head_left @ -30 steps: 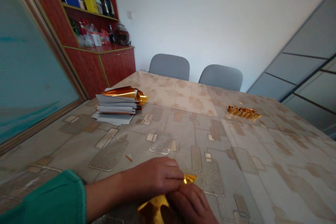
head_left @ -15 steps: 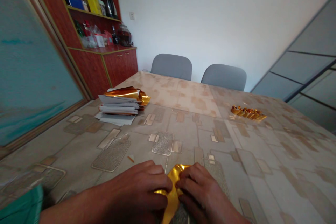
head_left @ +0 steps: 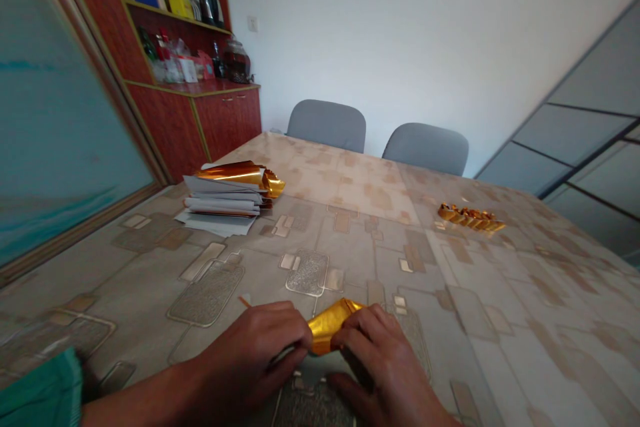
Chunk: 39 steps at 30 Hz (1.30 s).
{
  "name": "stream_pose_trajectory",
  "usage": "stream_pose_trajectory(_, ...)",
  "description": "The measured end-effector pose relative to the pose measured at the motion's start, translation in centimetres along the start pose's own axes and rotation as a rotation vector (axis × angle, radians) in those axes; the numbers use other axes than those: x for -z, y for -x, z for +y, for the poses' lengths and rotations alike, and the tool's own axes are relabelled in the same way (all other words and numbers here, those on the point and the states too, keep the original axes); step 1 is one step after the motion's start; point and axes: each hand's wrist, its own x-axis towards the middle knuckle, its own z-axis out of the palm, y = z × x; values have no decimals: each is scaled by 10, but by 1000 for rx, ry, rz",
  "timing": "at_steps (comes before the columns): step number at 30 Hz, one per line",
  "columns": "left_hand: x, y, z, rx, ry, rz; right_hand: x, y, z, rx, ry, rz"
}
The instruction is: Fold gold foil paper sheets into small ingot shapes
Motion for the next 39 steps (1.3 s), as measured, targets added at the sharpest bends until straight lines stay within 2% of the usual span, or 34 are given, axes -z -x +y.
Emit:
stream_pose_trajectory(4,-4,0,-3,73,70,56,-6,1,5,30,43,65)
stream_pose_trajectory(8,1,-2,-6,-90,85,-23,-9,0,9,60,21,138)
stream_pose_trajectory(11,10,-3,-5,-203,56,-84,-7,-1,7,45,-87,179)
stream_pose_trajectory(13,14,-4,-4,-220,-29,-93,-4,-2,6,25,-159,215)
stream_pose_trajectory(16,11,-6,-1,-212,-146,-36,0,-2,4,8,-193,242)
stream_pose_trajectory(21,-9,-6,2,-164,-279,91,3,0,1,57,-113,139)
stream_pose_trajectory(25,-16,-2,0,-90,-246,117,0,1,0,78,-56,67)
stream_pose_trajectory(29,-15,0,-6,23,-147,115,-6,0,1,50,-10,112)
stream_pose_trajectory(35,-14,-3,-6,69,-138,109,-14,-6,1,-3,43,183)
stream_pose_trajectory(39,-11,-1,-3,171,-81,76,-17,-7,1,-18,55,198)
